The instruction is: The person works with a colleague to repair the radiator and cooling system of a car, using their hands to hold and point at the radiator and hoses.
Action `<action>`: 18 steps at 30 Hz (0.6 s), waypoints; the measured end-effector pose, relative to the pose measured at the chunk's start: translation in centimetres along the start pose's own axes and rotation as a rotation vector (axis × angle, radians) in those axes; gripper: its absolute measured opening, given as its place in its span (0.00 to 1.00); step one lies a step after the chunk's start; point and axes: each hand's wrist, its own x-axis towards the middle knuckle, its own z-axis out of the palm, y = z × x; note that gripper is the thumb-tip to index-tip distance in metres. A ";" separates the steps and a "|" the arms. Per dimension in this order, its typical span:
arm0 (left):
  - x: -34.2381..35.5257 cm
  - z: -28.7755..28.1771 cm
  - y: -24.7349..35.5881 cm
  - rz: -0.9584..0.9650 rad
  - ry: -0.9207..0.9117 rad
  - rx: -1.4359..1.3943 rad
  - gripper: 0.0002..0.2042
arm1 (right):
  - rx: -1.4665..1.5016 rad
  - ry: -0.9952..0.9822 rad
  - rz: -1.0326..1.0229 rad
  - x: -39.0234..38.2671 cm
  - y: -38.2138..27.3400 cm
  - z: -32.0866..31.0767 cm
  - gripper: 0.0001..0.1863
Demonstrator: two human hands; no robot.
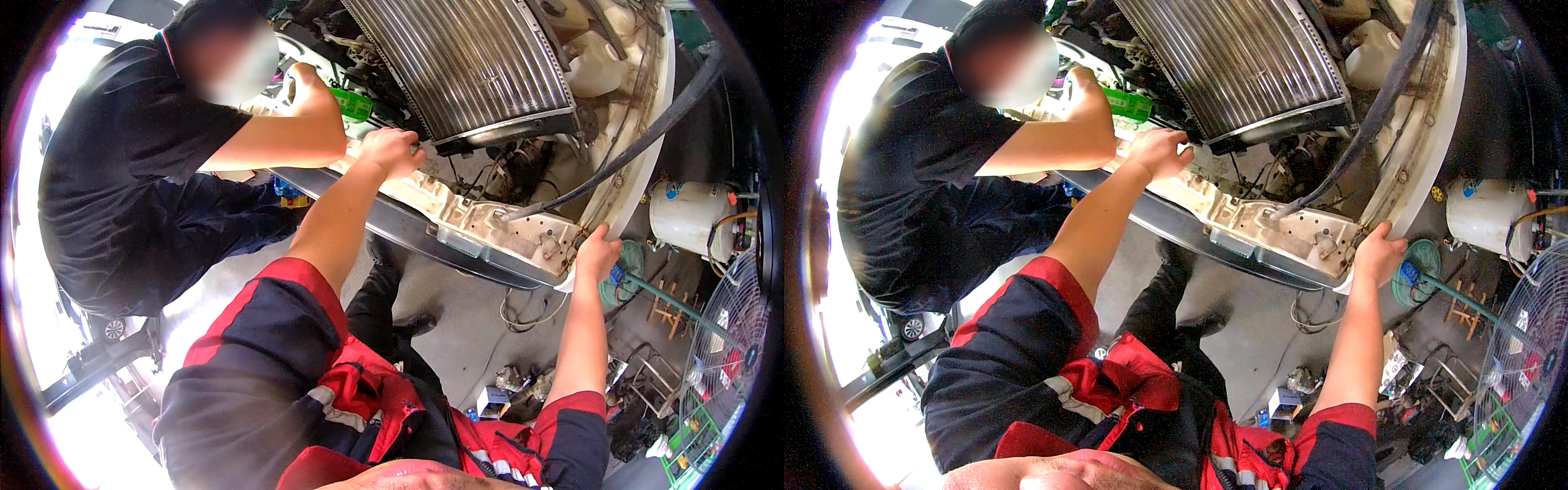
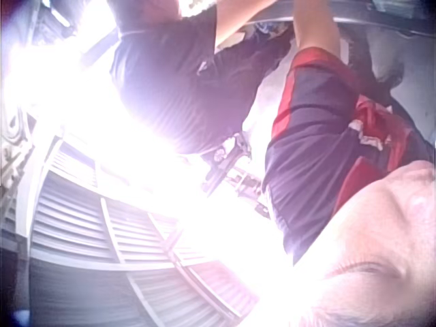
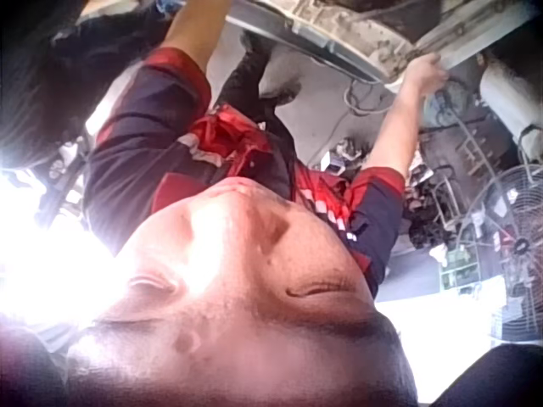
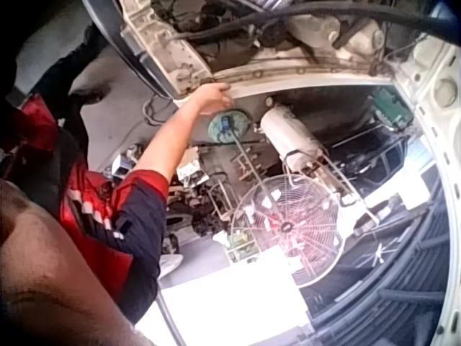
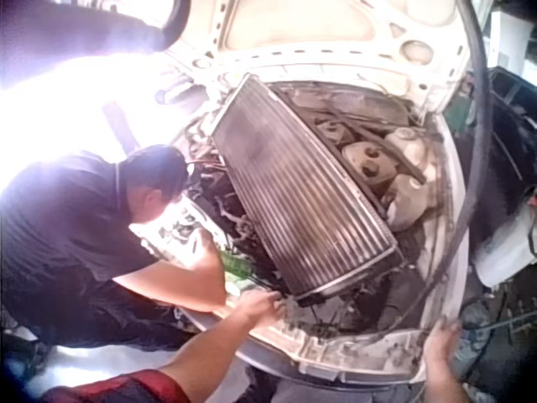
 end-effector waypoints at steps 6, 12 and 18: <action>-0.1 -0.5 0.4 -0.018 -0.021 -0.009 0.21 | -0.001 -0.012 0.003 -0.1 -0.2 -0.3 0.33; -0.2 -0.4 0.4 -0.007 -0.006 -0.023 0.20 | -0.008 -0.035 0.018 0.3 0.4 0.1 0.34; -0.4 -0.7 0.6 -0.032 -0.021 -0.024 0.20 | 0.002 -0.037 0.021 -0.1 -0.1 -0.4 0.34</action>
